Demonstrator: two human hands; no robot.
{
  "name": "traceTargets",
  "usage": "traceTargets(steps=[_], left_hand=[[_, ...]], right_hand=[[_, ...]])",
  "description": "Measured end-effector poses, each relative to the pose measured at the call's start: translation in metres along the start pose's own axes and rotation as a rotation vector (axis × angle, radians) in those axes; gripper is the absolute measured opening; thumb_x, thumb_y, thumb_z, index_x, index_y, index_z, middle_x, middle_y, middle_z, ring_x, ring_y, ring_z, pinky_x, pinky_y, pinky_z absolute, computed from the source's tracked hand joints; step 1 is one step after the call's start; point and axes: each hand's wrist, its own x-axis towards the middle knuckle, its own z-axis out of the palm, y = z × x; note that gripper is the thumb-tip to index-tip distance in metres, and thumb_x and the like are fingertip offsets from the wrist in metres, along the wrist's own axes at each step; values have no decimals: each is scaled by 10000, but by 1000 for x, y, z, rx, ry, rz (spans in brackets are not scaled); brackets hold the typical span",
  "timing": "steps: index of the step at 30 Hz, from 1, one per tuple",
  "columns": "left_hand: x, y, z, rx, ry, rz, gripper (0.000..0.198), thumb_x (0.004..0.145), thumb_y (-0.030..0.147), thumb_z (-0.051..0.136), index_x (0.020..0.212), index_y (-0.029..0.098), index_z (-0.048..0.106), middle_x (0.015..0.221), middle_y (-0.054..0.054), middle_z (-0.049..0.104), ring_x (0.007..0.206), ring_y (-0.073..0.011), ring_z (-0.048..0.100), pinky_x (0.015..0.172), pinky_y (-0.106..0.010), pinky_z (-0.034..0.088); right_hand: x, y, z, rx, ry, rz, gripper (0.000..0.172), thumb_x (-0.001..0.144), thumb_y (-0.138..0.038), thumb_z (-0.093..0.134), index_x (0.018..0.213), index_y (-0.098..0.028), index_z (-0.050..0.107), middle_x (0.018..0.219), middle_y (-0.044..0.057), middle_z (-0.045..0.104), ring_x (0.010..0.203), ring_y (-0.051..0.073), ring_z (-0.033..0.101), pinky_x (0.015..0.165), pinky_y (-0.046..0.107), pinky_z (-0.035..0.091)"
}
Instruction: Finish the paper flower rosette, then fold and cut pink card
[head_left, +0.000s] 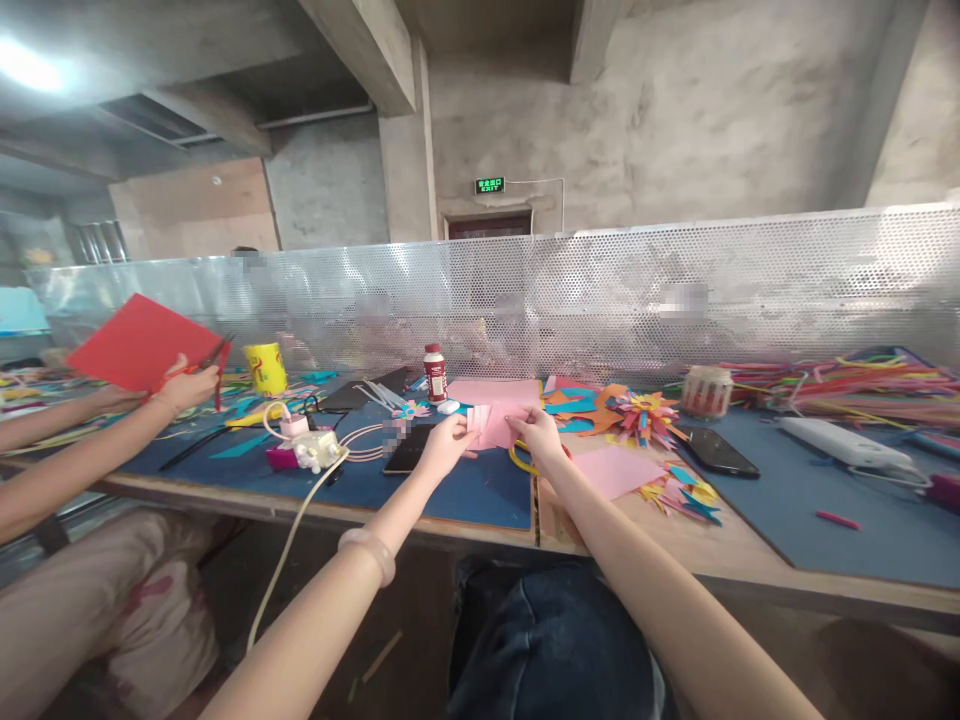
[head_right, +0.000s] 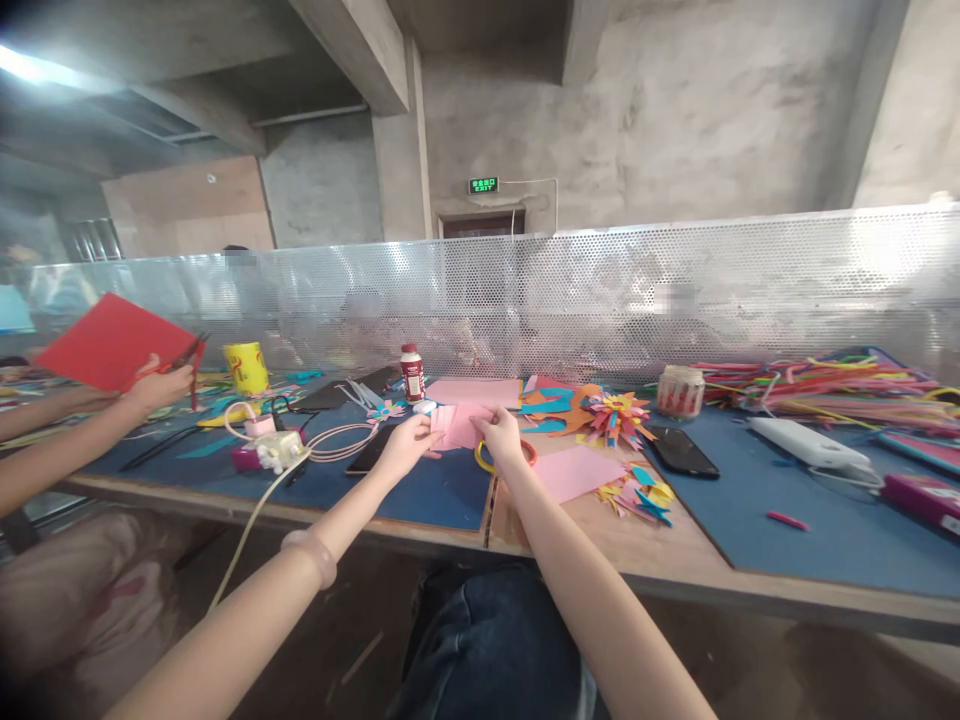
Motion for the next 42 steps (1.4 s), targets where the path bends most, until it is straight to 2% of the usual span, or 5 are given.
traceTargets(steps=[19,25,33,37,42], left_hand=[[1,-2,-1,4,13,-3,323,628,387,690,720,175,465,559,60,469,504,-127,548,509,-340,577],[1,-1,0,-8,-39,-23,329,632,395,686,730,172,466,625,17,557,637,-190,618,543,-357,570],[-3,-1,1,129,-177,91,214,764,249,534,955,156,516,895,-81,672,867,-214,650,828,-375,487],[-2,-5,0,236,-160,169,206,786,216,482,984,164,497,969,-83,663,928,-200,636,846,-337,473],[-2,-10,-1,391,-178,115,213,803,270,485,985,164,520,966,-95,666,934,-237,630,836,-380,473]], right_hand=[[-1,-1,0,36,-37,16,318,569,-338,660,816,-152,586,670,13,624,634,166,598,563,267,472],[-2,1,3,-10,-77,16,302,602,-342,642,814,-164,521,677,1,606,614,153,592,566,272,484],[-11,-7,5,-222,-136,-150,430,646,-161,570,1070,-181,505,937,27,564,717,130,547,698,289,469],[-15,-5,8,-312,-225,-235,484,682,-131,537,1159,-184,474,995,41,557,850,155,544,797,316,453],[-17,0,11,-484,-358,-354,586,686,-67,476,1261,-100,369,1126,130,527,1059,207,514,948,382,394]])
